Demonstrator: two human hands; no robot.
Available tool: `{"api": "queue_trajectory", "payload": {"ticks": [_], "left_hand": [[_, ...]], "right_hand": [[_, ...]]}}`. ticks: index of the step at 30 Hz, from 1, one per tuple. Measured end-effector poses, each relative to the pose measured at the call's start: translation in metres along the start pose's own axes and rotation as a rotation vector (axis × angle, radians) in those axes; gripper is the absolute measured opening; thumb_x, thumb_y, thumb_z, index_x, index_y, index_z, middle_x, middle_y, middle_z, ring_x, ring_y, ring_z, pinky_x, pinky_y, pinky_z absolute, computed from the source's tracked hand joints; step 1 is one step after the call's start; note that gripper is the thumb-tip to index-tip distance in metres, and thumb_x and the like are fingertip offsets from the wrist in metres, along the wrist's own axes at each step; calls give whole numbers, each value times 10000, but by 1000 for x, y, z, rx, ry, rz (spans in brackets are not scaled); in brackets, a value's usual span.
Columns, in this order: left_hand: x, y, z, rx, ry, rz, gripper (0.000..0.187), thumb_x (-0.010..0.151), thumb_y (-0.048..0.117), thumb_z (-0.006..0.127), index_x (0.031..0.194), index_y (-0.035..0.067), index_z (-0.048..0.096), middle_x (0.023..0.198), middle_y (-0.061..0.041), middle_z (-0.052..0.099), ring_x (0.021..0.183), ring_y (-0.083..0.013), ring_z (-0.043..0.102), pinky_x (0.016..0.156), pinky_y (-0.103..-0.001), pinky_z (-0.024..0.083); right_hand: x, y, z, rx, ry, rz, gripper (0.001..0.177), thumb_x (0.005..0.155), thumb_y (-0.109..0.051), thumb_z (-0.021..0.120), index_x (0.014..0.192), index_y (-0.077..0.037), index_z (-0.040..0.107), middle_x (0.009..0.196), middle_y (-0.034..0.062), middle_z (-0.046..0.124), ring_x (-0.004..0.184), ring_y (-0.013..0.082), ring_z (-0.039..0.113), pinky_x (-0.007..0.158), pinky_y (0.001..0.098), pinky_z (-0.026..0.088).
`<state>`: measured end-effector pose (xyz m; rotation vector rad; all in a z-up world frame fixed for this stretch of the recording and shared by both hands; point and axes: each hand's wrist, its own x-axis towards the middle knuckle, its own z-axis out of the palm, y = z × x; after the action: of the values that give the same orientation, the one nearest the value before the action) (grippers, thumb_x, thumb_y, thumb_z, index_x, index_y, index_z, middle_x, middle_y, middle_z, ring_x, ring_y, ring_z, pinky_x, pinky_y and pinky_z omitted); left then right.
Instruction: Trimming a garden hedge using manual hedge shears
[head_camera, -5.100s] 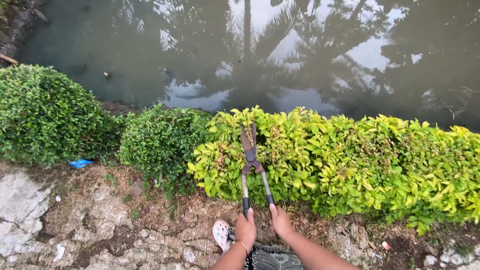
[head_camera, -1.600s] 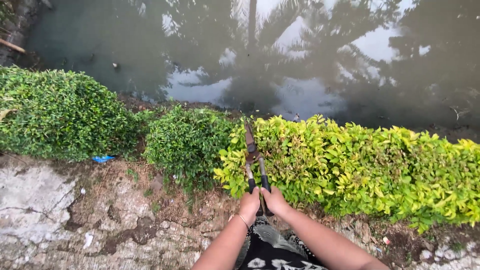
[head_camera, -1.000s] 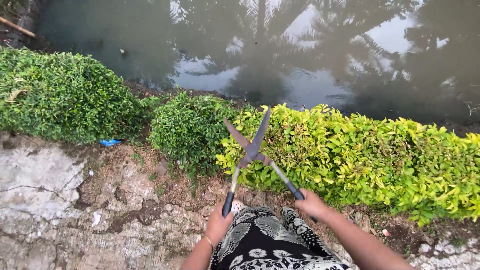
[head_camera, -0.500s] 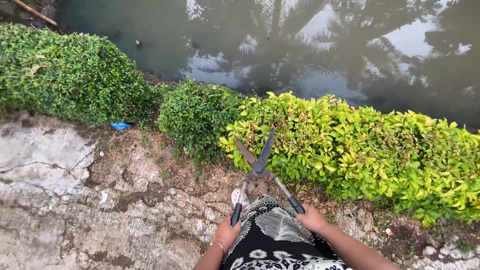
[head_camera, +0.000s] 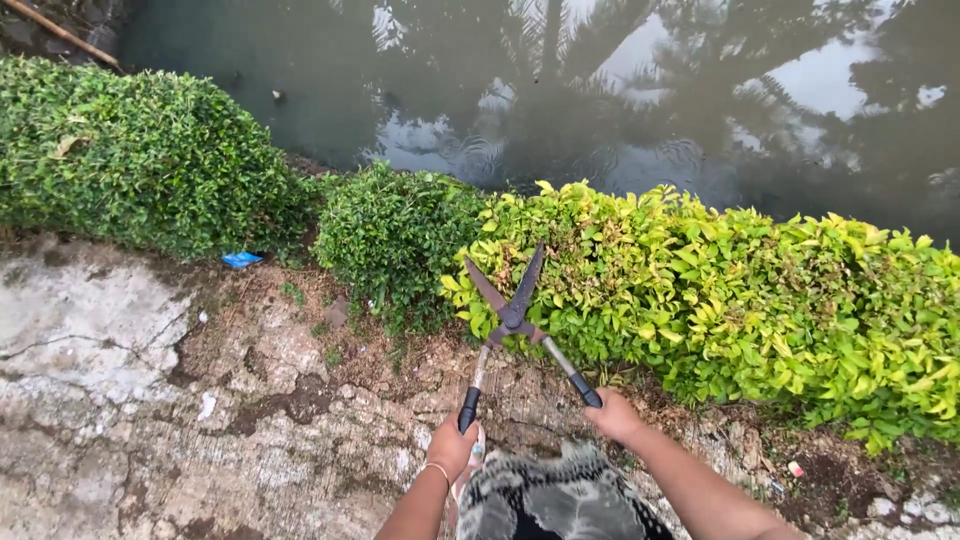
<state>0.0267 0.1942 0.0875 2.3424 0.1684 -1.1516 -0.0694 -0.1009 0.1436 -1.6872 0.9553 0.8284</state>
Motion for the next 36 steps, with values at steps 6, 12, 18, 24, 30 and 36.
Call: {"api": "queue_trajectory", "payload": {"ticks": [6, 12, 18, 24, 30, 36], "left_hand": [[28, 2, -23, 15, -58, 44, 297, 970, 379, 530, 1142, 136, 517, 812, -49, 651, 653, -200, 630, 543, -345, 499], [51, 5, -48, 151, -61, 57, 353, 967, 455, 523, 1154, 158, 553, 825, -32, 662, 635, -186, 634, 523, -340, 500], [49, 20, -73, 136, -142, 29, 348, 979, 441, 520, 1206, 177, 527, 768, -6, 615, 591, -156, 579, 504, -310, 475], [58, 14, 26, -211, 5, 72, 361, 995, 475, 422, 973, 149, 577, 721, -26, 614, 611, -210, 575, 533, -384, 415], [10, 48, -50, -185, -194, 1, 286, 1041, 403, 432, 1120, 151, 542, 762, 55, 549, 556, -71, 467, 464, -228, 425], [22, 47, -10, -282, -133, 37, 312, 1009, 400, 465, 1128, 140, 588, 737, 16, 579, 571, -112, 511, 485, -276, 424]], "right_hand": [[19, -16, 19, 41, 45, 52, 303, 946, -122, 518, 1248, -100, 510, 768, 4, 543, 503, 71, 435, 417, 177, 438], [40, -24, 35, -69, 81, 41, 195, 973, -307, 541, 1082, -146, 555, 706, -35, 527, 525, 72, 458, 442, 178, 431], [42, -29, 51, 117, 117, 54, 252, 965, -334, 544, 1068, -107, 581, 694, -10, 504, 509, 81, 403, 425, 187, 383], [65, -70, 179, 392, 390, 22, 356, 950, -470, 459, 986, -120, 514, 663, -17, 527, 504, 124, 463, 425, 294, 392], [63, -30, 133, 324, 294, 28, 337, 975, -391, 478, 1034, -74, 578, 657, -22, 513, 459, 72, 411, 349, 210, 372], [105, -56, 191, 358, 540, -157, 442, 956, -431, 382, 763, -93, 591, 635, 61, 607, 548, 212, 583, 498, 380, 468]]}}
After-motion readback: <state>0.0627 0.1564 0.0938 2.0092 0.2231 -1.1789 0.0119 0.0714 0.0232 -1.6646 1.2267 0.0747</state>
